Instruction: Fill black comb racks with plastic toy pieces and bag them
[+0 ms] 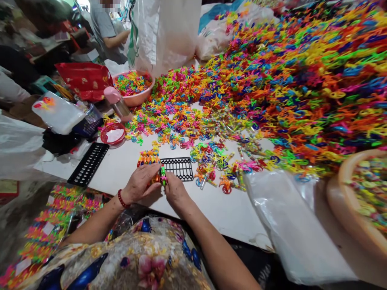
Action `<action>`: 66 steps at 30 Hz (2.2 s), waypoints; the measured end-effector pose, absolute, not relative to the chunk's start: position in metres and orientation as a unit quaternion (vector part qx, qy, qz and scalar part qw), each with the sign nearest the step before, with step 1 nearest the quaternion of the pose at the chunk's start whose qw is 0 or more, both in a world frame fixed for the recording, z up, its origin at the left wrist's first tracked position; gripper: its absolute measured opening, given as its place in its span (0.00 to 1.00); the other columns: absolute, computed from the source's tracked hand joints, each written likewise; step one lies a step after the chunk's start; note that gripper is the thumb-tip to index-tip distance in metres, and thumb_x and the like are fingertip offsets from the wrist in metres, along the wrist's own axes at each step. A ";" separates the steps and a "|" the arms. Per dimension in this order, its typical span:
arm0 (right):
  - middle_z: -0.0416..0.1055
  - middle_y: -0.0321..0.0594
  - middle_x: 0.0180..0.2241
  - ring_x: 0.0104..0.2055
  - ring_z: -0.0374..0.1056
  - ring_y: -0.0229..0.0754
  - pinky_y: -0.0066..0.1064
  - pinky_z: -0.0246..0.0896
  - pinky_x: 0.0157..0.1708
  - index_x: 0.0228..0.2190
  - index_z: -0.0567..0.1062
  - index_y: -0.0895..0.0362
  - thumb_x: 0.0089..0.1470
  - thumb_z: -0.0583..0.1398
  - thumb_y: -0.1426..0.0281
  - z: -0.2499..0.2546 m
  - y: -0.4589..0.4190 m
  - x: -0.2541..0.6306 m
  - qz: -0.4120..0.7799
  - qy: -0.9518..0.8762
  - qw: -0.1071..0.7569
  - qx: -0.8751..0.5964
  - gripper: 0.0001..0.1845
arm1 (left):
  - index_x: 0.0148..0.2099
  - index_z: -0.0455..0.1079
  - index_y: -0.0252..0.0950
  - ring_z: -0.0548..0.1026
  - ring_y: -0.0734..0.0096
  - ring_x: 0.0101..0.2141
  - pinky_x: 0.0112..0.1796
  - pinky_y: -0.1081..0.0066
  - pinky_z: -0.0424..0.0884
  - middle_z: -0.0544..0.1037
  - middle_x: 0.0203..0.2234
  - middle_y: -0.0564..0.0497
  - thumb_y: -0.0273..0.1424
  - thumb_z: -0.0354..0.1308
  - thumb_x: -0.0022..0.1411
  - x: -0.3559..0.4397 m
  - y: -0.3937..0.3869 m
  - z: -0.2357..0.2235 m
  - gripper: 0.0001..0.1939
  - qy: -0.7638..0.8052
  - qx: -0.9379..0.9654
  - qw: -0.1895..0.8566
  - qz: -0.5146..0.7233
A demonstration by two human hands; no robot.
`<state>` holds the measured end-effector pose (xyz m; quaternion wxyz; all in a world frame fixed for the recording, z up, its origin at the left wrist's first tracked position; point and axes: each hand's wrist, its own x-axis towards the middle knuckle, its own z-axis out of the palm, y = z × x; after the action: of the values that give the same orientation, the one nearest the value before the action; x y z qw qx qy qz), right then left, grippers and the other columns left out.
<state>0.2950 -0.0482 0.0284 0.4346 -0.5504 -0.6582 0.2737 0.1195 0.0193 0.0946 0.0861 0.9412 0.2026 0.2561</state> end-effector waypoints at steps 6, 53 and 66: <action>0.73 0.44 0.38 0.38 0.68 0.43 0.33 0.63 0.39 0.43 0.71 0.56 0.62 0.51 0.74 0.032 -0.047 0.297 0.285 -0.661 0.422 -0.551 0.11 | 0.70 0.48 0.34 0.68 0.58 0.59 0.55 0.55 0.69 0.71 0.58 0.37 0.36 0.53 0.68 0.120 0.019 0.094 0.33 0.201 0.941 0.085 0.258; 0.74 0.41 0.33 0.36 0.67 0.42 0.31 0.60 0.38 0.33 0.73 0.56 0.54 0.56 0.75 0.035 0.028 0.306 0.276 -0.593 0.408 -0.637 0.06 | 0.72 0.44 0.33 0.54 0.55 0.67 0.64 0.52 0.53 0.57 0.67 0.38 0.39 0.41 0.72 0.136 0.067 0.112 0.31 0.251 0.955 0.094 0.128; 0.70 0.40 0.33 0.34 0.63 0.41 0.31 0.60 0.36 0.36 0.71 0.57 0.55 0.57 0.75 0.025 0.033 0.306 0.227 -0.666 0.294 -0.646 0.06 | 0.70 0.51 0.39 0.53 0.53 0.67 0.62 0.52 0.56 0.53 0.69 0.43 0.42 0.46 0.70 0.142 0.066 0.112 0.30 0.242 0.961 0.062 0.114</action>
<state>0.3058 0.0332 0.0247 0.2941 -0.6465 -0.6662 0.2275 0.1418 0.0663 0.1123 0.0619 0.9615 0.2423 0.1140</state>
